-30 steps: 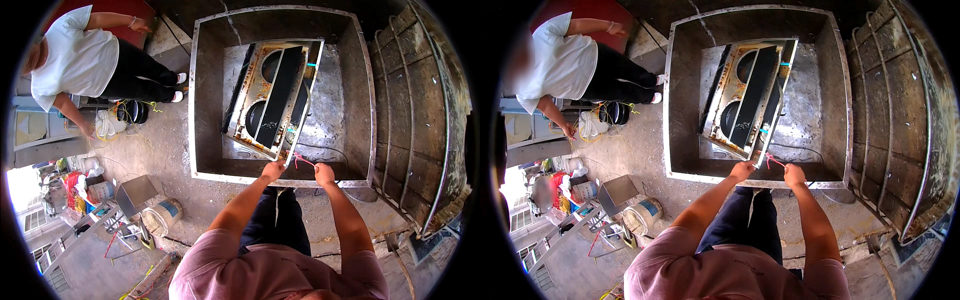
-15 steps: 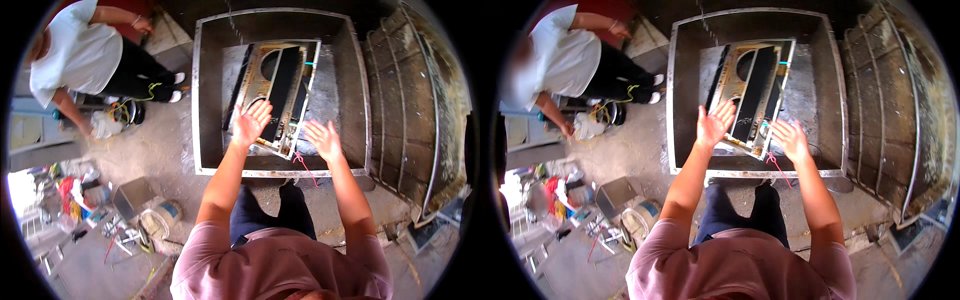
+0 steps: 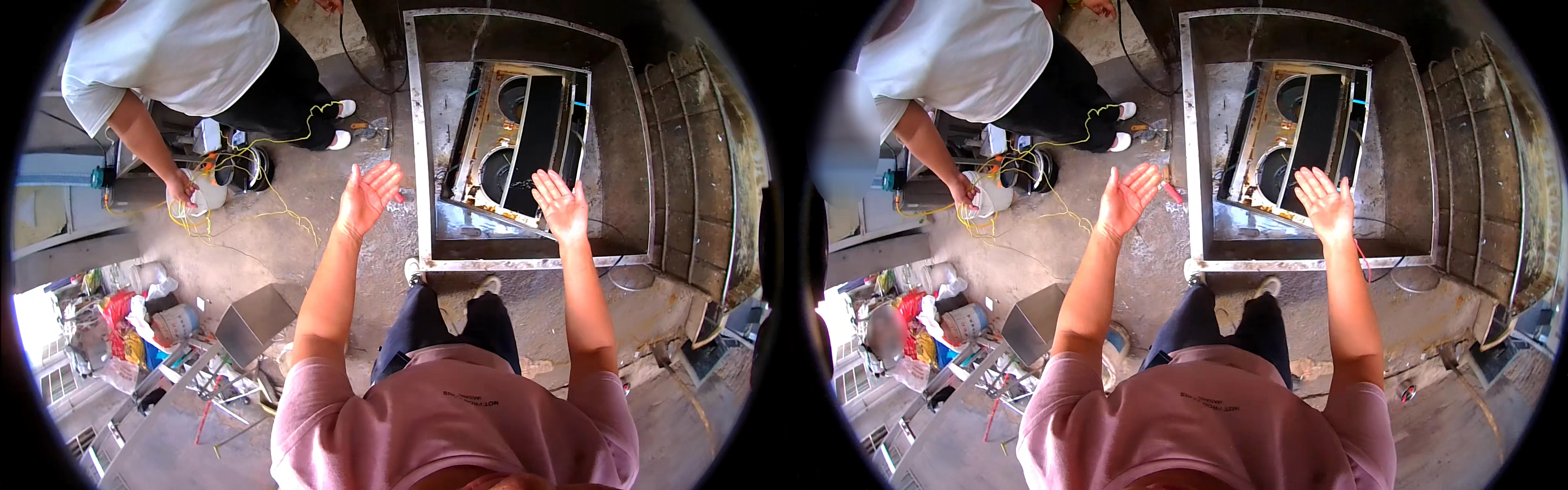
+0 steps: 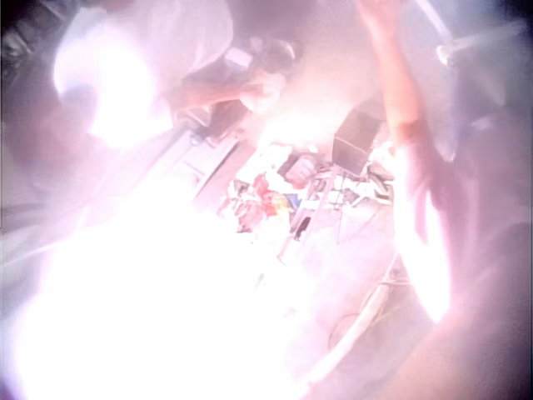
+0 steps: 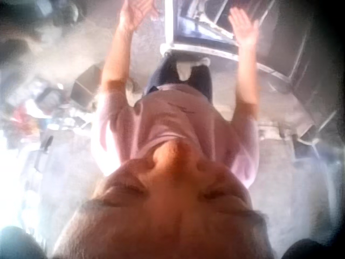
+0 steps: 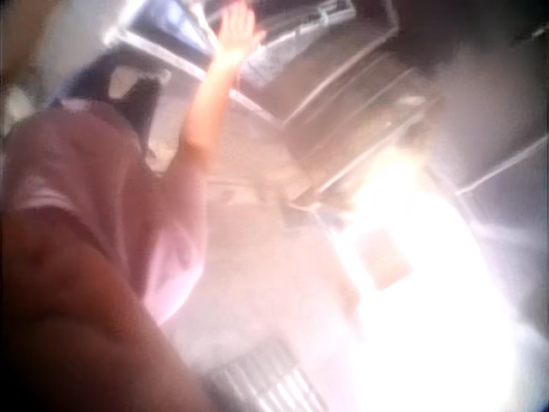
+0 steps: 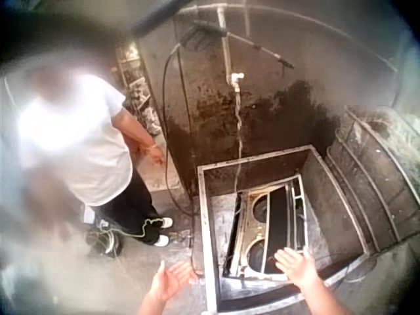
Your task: The person removes a metal panel from a large industrial sink, washes their hands, and then scrubs the interior surfaces of the sink using a red brush and a steel wool pad. The person handles the panel and wires before placing the panel back into the sink.
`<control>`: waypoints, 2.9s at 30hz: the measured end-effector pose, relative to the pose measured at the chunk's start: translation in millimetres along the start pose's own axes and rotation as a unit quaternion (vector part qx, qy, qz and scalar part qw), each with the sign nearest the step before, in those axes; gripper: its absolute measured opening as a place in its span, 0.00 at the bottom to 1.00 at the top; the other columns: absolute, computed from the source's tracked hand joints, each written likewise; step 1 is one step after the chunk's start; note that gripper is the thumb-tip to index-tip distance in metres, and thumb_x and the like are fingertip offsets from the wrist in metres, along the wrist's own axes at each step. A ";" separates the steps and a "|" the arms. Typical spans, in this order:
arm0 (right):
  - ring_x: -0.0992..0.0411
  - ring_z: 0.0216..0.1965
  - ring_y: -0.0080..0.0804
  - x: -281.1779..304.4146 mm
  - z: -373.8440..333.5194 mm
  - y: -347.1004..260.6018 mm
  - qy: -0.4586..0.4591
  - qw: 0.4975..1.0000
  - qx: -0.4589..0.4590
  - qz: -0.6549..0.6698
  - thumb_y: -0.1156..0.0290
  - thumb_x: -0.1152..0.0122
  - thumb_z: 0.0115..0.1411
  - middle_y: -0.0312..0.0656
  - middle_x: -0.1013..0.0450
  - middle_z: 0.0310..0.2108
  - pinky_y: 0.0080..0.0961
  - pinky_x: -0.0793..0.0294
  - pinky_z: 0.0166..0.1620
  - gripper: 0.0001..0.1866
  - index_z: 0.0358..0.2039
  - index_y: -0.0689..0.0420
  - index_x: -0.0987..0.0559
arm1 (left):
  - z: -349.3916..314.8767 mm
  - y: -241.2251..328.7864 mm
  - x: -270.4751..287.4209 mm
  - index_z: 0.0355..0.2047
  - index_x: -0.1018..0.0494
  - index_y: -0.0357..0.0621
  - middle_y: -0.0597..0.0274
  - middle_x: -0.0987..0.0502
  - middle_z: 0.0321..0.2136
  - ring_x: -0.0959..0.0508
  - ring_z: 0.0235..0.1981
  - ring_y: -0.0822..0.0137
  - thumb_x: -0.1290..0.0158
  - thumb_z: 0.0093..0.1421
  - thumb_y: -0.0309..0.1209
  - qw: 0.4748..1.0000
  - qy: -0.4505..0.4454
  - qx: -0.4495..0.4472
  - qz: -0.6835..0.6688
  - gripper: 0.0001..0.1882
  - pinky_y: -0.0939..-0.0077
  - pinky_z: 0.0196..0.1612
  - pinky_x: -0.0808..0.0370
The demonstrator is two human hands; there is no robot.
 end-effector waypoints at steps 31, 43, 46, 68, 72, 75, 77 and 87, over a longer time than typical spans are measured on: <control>0.33 0.57 0.49 -93.4 -9.0 76.2 0.199 0.922 0.323 0.078 0.53 0.59 0.68 0.56 0.32 0.55 0.44 0.31 0.57 0.27 0.53 0.65 0.31 | 413.0 239.0 -238.8 0.55 0.37 0.32 0.46 0.30 0.55 0.27 0.54 0.53 0.68 0.70 0.50 0.960 -0.170 0.096 0.203 0.31 0.63 0.53 0.27; 0.32 0.57 0.49 -167.8 122.4 -20.3 0.127 0.944 0.298 0.058 0.56 0.58 0.68 0.57 0.33 0.55 0.43 0.31 0.57 0.26 0.54 0.67 0.33 | 480.9 213.4 -323.0 0.58 0.39 0.32 0.47 0.32 0.57 0.28 0.55 0.53 0.71 0.70 0.49 0.962 -0.177 0.105 0.180 0.31 0.63 0.52 0.27; 0.32 0.57 0.49 -229.6 186.9 -51.8 0.117 0.953 0.278 0.042 0.55 0.58 0.68 0.57 0.32 0.55 0.43 0.32 0.57 0.26 0.54 0.67 0.33 | 512.3 207.8 -344.5 0.58 0.40 0.32 0.46 0.32 0.57 0.29 0.56 0.52 0.72 0.71 0.49 0.961 -0.188 0.114 0.170 0.31 0.62 0.53 0.27; 0.35 0.56 0.41 -422.5 600.6 -124.3 -0.074 0.958 0.245 0.129 0.42 0.69 0.67 0.49 0.32 0.55 0.41 0.41 0.62 0.34 0.55 0.59 0.32 | 750.0 202.1 -345.5 0.46 0.29 0.42 0.47 0.26 0.48 0.28 0.50 0.45 0.56 0.64 0.45 0.560 -0.144 -0.276 0.768 0.20 0.52 0.58 0.38; 0.35 0.57 0.42 -382.2 599.6 -155.1 -0.054 0.937 0.292 0.185 0.44 0.68 0.68 0.47 0.31 0.54 0.41 0.42 0.62 0.32 0.55 0.60 0.32 | 740.2 178.7 -341.6 0.42 0.27 0.43 0.48 0.23 0.43 0.26 0.47 0.47 0.54 0.62 0.42 0.461 -0.248 -0.333 0.784 0.17 0.53 0.52 0.32; 0.36 0.57 0.42 -381.3 614.5 -136.3 -0.041 0.953 0.272 0.130 0.43 0.68 0.68 0.46 0.31 0.53 0.39 0.43 0.63 0.31 0.55 0.56 0.32 | 733.8 179.6 -341.6 0.44 0.27 0.41 0.46 0.24 0.44 0.27 0.50 0.48 0.55 0.62 0.41 0.595 -0.133 -0.176 0.773 0.18 0.55 0.55 0.34; 0.36 0.57 0.41 -382.0 623.2 -138.1 -0.083 0.959 0.224 0.155 0.41 0.68 0.67 0.45 0.31 0.53 0.39 0.42 0.63 0.33 0.55 0.56 0.33 | 717.4 176.1 -356.0 0.47 0.28 0.39 0.46 0.27 0.49 0.31 0.55 0.49 0.57 0.63 0.41 0.528 -0.196 -0.246 0.789 0.20 0.57 0.58 0.36; 0.28 0.42 0.37 -372.8 649.6 -155.5 0.015 0.966 0.247 0.080 0.43 0.58 0.66 0.42 0.27 0.37 0.34 0.28 0.45 0.27 0.40 0.58 0.28 | 712.9 185.3 -342.4 0.43 0.27 0.34 0.37 0.27 0.47 0.27 0.53 0.50 0.53 0.61 0.40 0.709 -0.166 -0.215 0.650 0.20 0.66 0.52 0.33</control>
Point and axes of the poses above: each hand's wrist, its own z-axis towards the middle knuckle, its own x-axis out of the back of the hand, y = z × x, the point moved 4 cm from there along z, towards the middle knuckle
